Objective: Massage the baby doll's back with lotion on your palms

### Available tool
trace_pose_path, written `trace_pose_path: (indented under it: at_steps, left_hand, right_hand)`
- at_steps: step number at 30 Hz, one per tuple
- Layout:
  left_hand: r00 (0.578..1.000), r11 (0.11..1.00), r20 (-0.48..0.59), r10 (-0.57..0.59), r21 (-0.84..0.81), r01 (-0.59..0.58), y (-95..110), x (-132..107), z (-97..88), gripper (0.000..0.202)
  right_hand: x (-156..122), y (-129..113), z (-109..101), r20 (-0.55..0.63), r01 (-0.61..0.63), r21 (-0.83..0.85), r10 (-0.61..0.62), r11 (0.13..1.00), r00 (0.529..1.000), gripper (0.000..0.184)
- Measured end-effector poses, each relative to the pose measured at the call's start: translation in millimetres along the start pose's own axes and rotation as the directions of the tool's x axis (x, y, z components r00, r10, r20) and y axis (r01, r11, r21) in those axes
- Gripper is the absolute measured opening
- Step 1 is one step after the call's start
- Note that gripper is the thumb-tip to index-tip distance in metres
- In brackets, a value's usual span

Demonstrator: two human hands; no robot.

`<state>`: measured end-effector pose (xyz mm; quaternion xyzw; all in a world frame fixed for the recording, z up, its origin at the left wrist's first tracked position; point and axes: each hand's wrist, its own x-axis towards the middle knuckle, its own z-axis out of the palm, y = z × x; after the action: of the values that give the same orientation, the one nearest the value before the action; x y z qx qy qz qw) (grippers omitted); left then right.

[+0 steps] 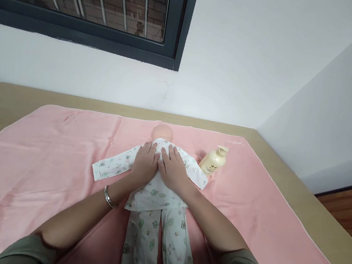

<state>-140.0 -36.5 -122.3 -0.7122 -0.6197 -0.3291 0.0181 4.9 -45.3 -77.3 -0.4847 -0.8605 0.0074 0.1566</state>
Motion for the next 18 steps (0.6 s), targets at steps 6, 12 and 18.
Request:
trace_pose_path:
  at_steps: [6,12,18]
  left_hand:
    - [0.999,0.999,0.053,-0.014,0.031,0.012,15,-16,-11.1,0.050]
    - [0.997,0.997,0.059,0.043,-0.063,-0.040,21,-14,-17.5,0.049]
    - [0.982,0.959,0.143,-0.125,-0.236,0.156,0,24,-20.8,0.039]
  right_hand:
    - [9,11,-2,0.001,-0.003,0.048,0.003,0.999,1.000,0.050]
    - [14,16,-2,0.026,-0.067,0.072,0.065,0.995,0.998,0.052]
    - [-18,-16,-5,0.033,-0.003,-0.019,0.003,1.000,0.999,0.053]
